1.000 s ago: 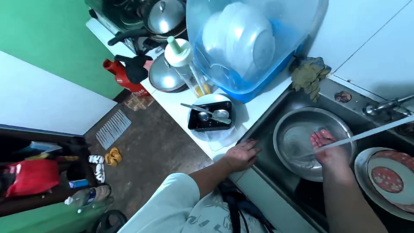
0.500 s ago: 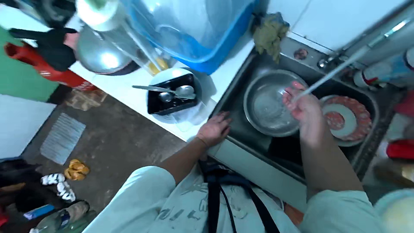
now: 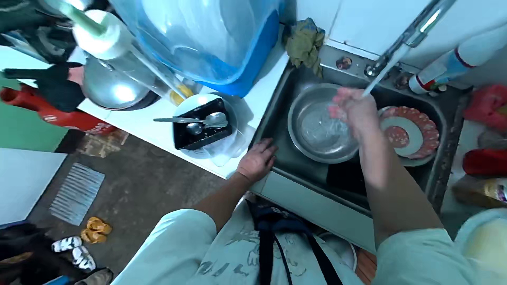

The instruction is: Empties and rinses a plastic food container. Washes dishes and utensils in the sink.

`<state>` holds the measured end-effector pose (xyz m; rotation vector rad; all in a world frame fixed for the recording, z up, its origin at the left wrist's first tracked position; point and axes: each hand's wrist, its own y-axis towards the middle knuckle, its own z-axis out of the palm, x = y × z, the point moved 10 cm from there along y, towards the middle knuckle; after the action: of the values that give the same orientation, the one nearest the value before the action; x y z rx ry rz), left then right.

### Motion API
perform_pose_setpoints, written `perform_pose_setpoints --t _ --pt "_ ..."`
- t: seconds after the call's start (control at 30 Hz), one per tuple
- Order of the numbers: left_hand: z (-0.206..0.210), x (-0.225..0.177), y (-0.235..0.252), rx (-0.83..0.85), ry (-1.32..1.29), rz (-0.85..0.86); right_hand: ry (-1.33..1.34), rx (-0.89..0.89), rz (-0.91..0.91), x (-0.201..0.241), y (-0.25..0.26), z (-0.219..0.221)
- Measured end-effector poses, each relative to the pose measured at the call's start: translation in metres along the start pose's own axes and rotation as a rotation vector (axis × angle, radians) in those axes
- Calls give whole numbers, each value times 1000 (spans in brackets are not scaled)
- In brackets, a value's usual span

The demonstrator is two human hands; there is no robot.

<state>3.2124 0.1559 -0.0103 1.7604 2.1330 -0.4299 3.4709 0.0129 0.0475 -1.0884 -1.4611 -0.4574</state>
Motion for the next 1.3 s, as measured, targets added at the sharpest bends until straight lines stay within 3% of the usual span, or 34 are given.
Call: perform_pose_setpoints --t 0.13,0.27,0.4,0.5,0.57,0.7,0.77,0.83,0.97,1.13,1.3 --pt "-2 -1 -3 -34 8 66 -527 50 -61 -21 -37 36" --pt "-3 -5 -7 -10 -69 150 -1062 356 -6 -89 -65 81" --pt "-33 -21 -26 -177 -316 235 -863 159 9 -83 -99 79" --pt "-108 -34 -57 -443 -439 275 -830 141 -32 -88 -129 89" --pt "-171 -7 -82 -673 -451 194 -834 155 -12 -99 -140 101" --pt "-269 125 -105 -1029 -474 -202 -764 20 129 -105 -155 111" --pt "-286 186 -97 -1017 -525 -374 -835 -51 148 -98 -162 114" --pt "-284 222 -78 -933 -586 -412 -899 -95 154 -92 -167 115" --pt "-280 244 -45 -817 -609 -336 -927 -113 237 -94 -168 112" --pt "-272 266 -24 -779 -737 -254 -924 -192 259 -93 -166 107" --pt "-278 266 -25 -784 -695 -165 -947 -228 286 -96 -168 104"
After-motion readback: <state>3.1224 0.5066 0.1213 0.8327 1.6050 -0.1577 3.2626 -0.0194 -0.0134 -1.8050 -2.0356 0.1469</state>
